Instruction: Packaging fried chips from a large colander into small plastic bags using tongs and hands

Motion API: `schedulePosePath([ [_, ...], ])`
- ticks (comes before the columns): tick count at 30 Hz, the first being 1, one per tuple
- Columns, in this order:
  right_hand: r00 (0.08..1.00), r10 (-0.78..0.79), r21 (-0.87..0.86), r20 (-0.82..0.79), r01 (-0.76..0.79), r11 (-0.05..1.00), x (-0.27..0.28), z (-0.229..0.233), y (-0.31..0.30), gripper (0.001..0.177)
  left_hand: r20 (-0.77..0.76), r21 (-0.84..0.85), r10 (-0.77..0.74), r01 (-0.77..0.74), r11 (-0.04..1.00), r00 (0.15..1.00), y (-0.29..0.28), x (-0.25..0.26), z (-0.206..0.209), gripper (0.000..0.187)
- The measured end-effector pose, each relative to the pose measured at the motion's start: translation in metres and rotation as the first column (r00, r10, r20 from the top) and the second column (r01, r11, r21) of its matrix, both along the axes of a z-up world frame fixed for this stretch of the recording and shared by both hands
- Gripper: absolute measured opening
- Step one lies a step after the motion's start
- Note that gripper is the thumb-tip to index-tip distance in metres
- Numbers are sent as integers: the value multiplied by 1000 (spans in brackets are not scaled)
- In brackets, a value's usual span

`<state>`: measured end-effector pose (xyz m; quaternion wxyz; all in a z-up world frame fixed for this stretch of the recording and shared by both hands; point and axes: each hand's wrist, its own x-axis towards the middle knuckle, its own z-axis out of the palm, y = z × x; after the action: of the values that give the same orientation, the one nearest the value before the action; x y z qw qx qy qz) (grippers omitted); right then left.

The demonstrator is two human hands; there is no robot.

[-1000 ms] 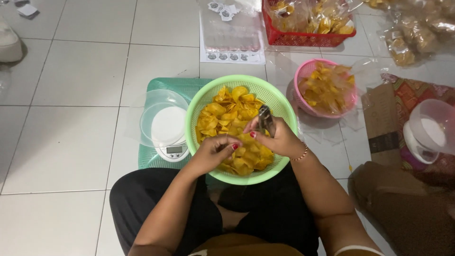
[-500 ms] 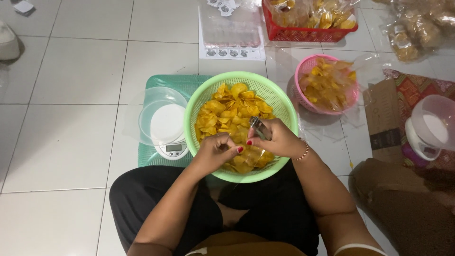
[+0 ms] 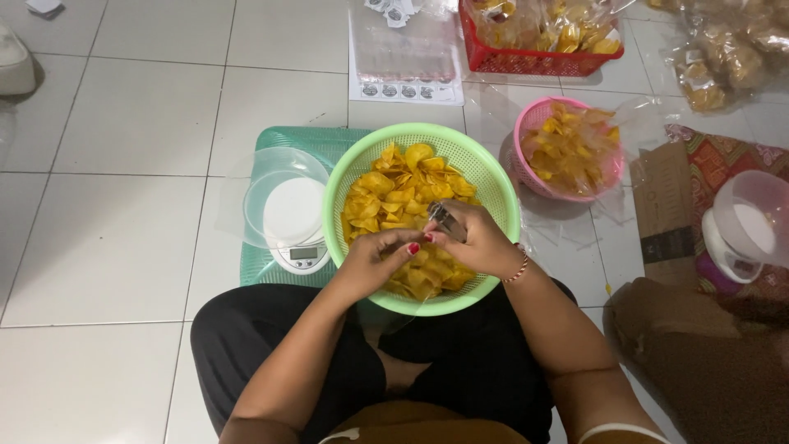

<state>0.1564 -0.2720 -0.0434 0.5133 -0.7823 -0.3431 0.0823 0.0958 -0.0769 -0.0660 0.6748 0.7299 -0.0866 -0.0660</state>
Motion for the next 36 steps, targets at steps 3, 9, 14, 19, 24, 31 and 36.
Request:
schedulePosePath([
  [3,999,42,-29,36,-40,999,-2,-4,1,8,-3,29,18,-18,999,1000,-5,-2,-3,17],
  [9,996,36,37,-81,-33,999,-4,-9,-1,16,33,70,82,-84,994,996,-6,1,-10,10],
  [14,989,50,104,-139,-35,994,0,-27,-8,13,18,-47,150,-149,988,989,-5,7,-32,23],
  [19,960,190,184,-206,-153,971,-4,-6,-2,6,2,-91,10,-9,996,1000,1,6,-18,20],
  [24,924,265,89,-274,-250,964,0,-3,-9,6,2,-49,-46,46,998,999,10,7,-16,18],
  [31,904,306,-119,-298,-353,928,-7,39,6,28,48,77,-50,46,996,998,9,8,-10,10],
  [36,874,267,-122,-405,-342,932,2,25,-7,7,25,111,-102,99,989,994,16,6,-2,17],
])
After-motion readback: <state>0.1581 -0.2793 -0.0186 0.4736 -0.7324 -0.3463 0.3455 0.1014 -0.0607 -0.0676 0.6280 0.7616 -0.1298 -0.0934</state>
